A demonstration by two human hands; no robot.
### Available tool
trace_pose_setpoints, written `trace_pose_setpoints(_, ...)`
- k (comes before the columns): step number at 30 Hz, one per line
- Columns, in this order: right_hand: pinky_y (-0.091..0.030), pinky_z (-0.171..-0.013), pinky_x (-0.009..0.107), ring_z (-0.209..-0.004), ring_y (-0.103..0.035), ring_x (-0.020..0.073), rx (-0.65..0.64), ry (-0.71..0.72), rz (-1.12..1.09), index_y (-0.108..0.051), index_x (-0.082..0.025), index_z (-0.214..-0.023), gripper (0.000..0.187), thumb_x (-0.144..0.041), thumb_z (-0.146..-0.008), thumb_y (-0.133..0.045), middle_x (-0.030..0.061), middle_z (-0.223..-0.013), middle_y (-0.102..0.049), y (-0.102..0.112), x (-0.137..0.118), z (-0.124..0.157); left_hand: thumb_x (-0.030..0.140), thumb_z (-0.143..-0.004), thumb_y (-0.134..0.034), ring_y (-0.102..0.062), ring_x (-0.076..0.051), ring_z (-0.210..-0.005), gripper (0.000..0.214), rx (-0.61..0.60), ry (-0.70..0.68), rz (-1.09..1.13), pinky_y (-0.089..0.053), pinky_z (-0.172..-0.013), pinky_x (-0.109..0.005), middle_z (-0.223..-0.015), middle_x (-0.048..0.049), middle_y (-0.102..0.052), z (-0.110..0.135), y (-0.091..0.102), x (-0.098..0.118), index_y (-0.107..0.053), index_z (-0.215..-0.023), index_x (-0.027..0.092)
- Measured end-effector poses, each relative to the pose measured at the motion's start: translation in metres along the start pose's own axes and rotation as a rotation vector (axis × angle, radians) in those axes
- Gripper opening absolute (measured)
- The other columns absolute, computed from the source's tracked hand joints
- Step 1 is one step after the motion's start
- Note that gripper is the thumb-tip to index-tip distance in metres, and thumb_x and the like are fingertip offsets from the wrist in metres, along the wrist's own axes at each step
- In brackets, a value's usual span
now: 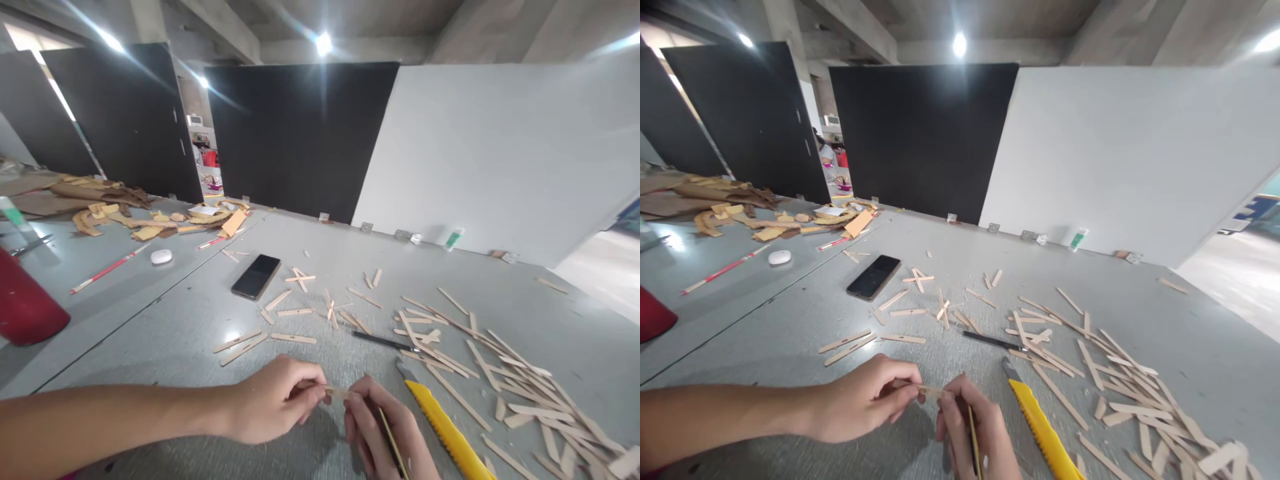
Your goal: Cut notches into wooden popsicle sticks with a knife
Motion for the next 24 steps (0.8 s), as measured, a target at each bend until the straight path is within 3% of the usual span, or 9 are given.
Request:
trace_pose_setpoints(5, -0.029, -0.049, 0.026, -0.049, -0.036, 0.0091, 0.001, 0.064, 0.000, -0.058, -0.021, -0.086, 0.048, -0.065, -0.103, -0.049, -0.0045, -0.065, -0.053, 0.001, -0.004, 0.002, 0.043, -0.108, -0.041, -0.039, -0.009, -0.049, 0.036, -0.028, 0.068, 0.052, -0.031, -0.050, -0.022, -0.058, 0.0066, -0.046, 0.006, -0.001, 0.002, -0.058, -0.089, 0.018)
trace_pose_setpoints(8, -0.032, -0.050, 0.026, -0.051, -0.043, 0.0095, -0.101, 0.083, 0.015, -0.063, -0.019, -0.094, 0.050, -0.067, -0.103, -0.048, -0.0005, -0.072, -0.061, -0.002, -0.001, 0.000, 0.051, -0.107, -0.045, -0.039, -0.008, -0.048, 0.041, -0.045, 0.099, 0.093, -0.030, -0.048, -0.022, -0.057, 0.0064, -0.046, 0.008, -0.007, 0.002, -0.057, -0.085, 0.018)
trace_pose_setpoints(15, -0.038, -0.049, 0.025, -0.050, -0.050, 0.0103, -0.149, 0.058, 0.028, -0.064, -0.019, -0.088, 0.051, -0.064, -0.105, -0.046, -0.0005, -0.070, -0.062, -0.002, 0.016, -0.006, 0.071, -0.100, -0.047, -0.033, -0.008, -0.046, 0.054, -0.110, 0.140, 0.294, -0.032, -0.050, -0.024, -0.052, 0.0094, -0.038, 0.004, -0.018, -0.013, -0.052, -0.082, 0.020)
trace_pose_setpoints(20, -0.039, -0.050, 0.026, -0.051, -0.052, 0.0109, -0.146, 0.079, 0.036, -0.063, -0.020, -0.085, 0.050, -0.062, -0.105, -0.047, -0.0015, -0.068, -0.059, 0.000, 0.017, -0.004, 0.075, -0.095, -0.050, -0.028, -0.007, -0.045, 0.057, -0.126, 0.158, 0.369, -0.029, -0.048, -0.024, -0.051, 0.0108, -0.035, 0.003, -0.022, -0.019, -0.052, -0.082, 0.020)
trace_pose_setpoints(24, -0.038, -0.051, 0.027, -0.052, -0.049, 0.0109, -0.118, 0.079, 0.020, -0.061, -0.021, -0.084, 0.051, -0.066, -0.104, -0.047, -0.0018, -0.070, -0.058, 0.000, 0.014, -0.004, 0.072, -0.097, -0.049, -0.035, -0.008, -0.045, 0.055, -0.113, 0.163, 0.326, -0.034, -0.050, -0.024, -0.053, 0.0088, -0.041, 0.001, -0.020, -0.018, -0.054, -0.084, 0.019)
Point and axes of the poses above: each hand's wrist, its own z-axis away from the middle knuckle, its own y-axis out of the back of the hand, x = y × z, the point moved 3 cm from there along -z, towards the middle knuckle
